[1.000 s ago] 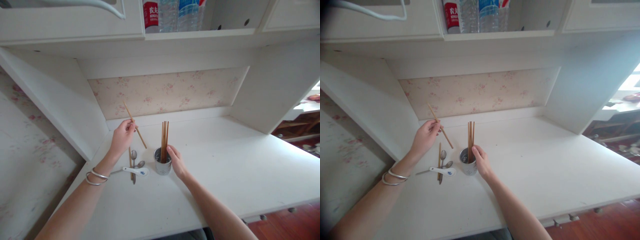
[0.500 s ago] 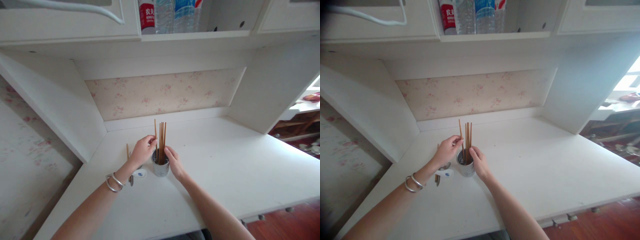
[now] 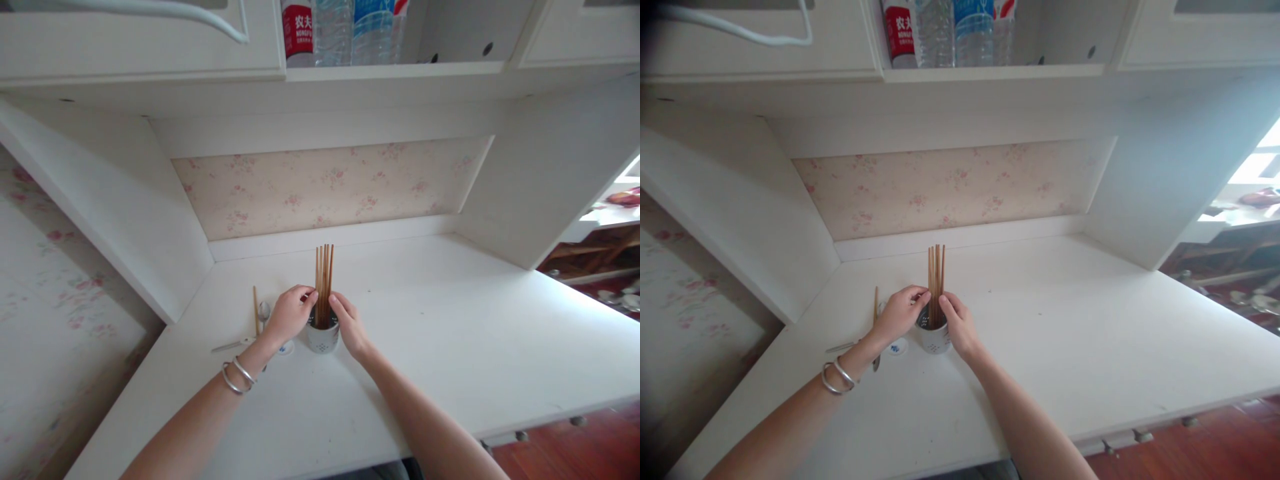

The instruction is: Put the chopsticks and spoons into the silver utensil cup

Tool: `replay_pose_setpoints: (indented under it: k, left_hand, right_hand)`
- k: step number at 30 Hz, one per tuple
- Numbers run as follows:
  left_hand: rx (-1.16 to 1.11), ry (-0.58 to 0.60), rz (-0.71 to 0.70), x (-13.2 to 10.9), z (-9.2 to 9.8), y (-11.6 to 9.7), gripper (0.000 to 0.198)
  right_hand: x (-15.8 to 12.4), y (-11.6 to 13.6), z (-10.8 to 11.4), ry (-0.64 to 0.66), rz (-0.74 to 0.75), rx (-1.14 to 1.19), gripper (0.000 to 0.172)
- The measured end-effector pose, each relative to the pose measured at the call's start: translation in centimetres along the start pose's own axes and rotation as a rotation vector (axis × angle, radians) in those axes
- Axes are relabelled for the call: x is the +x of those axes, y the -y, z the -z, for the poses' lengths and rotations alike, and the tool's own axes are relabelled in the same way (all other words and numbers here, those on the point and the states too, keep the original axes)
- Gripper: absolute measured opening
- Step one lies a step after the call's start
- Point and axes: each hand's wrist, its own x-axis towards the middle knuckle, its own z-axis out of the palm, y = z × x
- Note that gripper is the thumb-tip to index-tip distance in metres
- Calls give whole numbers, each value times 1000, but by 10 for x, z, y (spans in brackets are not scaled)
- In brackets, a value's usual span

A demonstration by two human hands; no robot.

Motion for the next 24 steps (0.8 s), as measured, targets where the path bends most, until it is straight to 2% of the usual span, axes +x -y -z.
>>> replay_pose_setpoints:
  k: [11,16,20,22,24]
  left_hand:
    - [-81,38,70,-1,-2,3,32]
    - [-447,81,193,-20,-5,4,47]
    - [-743,156,189,-44,-16,3,72]
    - [-786,132,162,-52,-24,3,80]
    - [-767,72,128,-55,-32,2,77]
  right_hand:
    - [0,0,0,10,3,-10,33]
    - [0,1,1,20,-1,-10,34]
    - [0,2,2,33,-13,-28,35]
    - [0,0,2,24,-21,-30,34]
    - [2,0,1,6,-32,-25,35]
